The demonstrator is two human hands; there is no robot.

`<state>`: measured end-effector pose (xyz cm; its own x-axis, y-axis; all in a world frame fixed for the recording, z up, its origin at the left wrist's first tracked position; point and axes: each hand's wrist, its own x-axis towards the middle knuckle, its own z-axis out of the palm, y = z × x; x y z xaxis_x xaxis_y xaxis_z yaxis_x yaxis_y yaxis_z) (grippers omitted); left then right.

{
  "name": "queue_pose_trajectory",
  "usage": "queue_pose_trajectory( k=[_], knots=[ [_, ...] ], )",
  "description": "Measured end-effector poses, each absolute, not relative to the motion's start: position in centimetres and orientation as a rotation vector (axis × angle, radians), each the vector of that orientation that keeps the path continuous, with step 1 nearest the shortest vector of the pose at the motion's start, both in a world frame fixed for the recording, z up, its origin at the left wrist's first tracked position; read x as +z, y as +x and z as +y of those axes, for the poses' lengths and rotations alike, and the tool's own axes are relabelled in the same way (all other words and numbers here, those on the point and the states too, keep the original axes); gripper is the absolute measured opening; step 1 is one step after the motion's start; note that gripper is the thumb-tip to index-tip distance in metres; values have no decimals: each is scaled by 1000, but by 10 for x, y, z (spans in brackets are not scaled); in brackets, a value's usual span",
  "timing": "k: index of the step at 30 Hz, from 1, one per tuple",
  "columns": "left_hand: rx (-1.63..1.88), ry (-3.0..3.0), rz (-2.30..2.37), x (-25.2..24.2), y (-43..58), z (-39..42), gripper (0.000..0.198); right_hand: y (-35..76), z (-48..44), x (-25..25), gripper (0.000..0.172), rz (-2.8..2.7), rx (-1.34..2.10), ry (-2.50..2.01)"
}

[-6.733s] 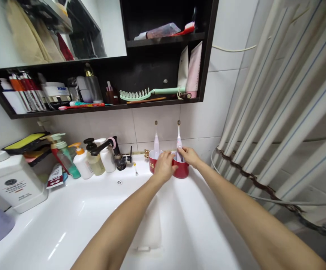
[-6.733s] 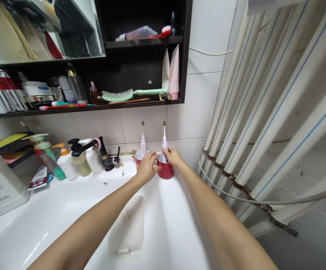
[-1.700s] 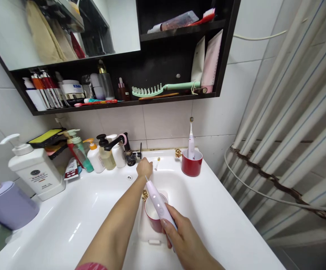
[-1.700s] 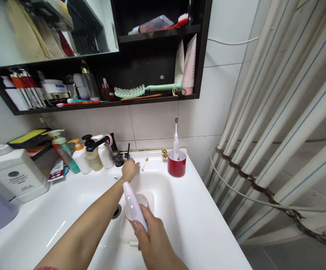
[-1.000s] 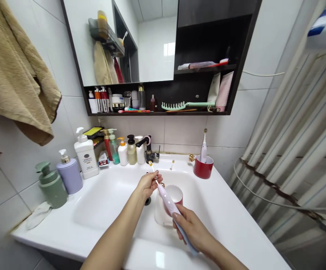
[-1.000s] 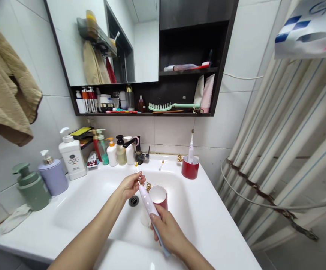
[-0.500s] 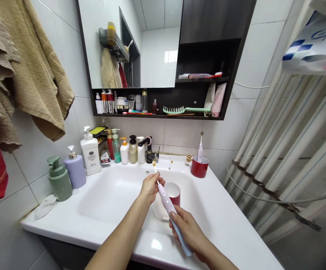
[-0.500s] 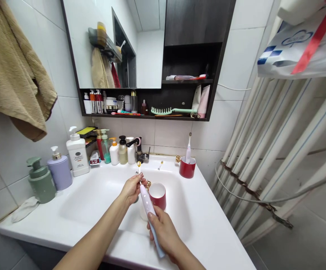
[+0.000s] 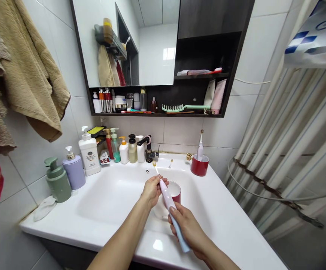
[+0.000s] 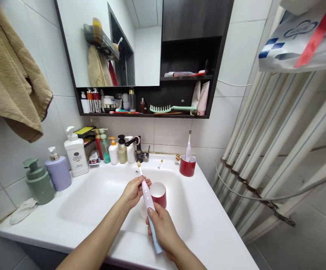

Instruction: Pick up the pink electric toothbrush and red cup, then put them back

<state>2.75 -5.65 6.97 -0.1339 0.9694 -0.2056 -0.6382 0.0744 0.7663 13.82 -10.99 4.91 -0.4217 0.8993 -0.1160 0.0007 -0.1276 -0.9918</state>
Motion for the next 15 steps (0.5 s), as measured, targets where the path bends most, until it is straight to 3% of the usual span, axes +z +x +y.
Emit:
queue_pose_trajectory(
  k=[3,7,12,15],
  knots=[
    [1443,528,891,69,26,-54,7,139,-106,45,29,-1485,1532,-1055],
    [1430,563,887,68,25,-51,8,140,-101,42,30,-1439,1708,-1016],
    [1458,617,942,72,28,-48,8,137,-98,41,27,-1517,1464,-1055],
    [1410,646,885,73,27,-46,9,135,-97,43,27,-1362,1744,-986]
  ],
)
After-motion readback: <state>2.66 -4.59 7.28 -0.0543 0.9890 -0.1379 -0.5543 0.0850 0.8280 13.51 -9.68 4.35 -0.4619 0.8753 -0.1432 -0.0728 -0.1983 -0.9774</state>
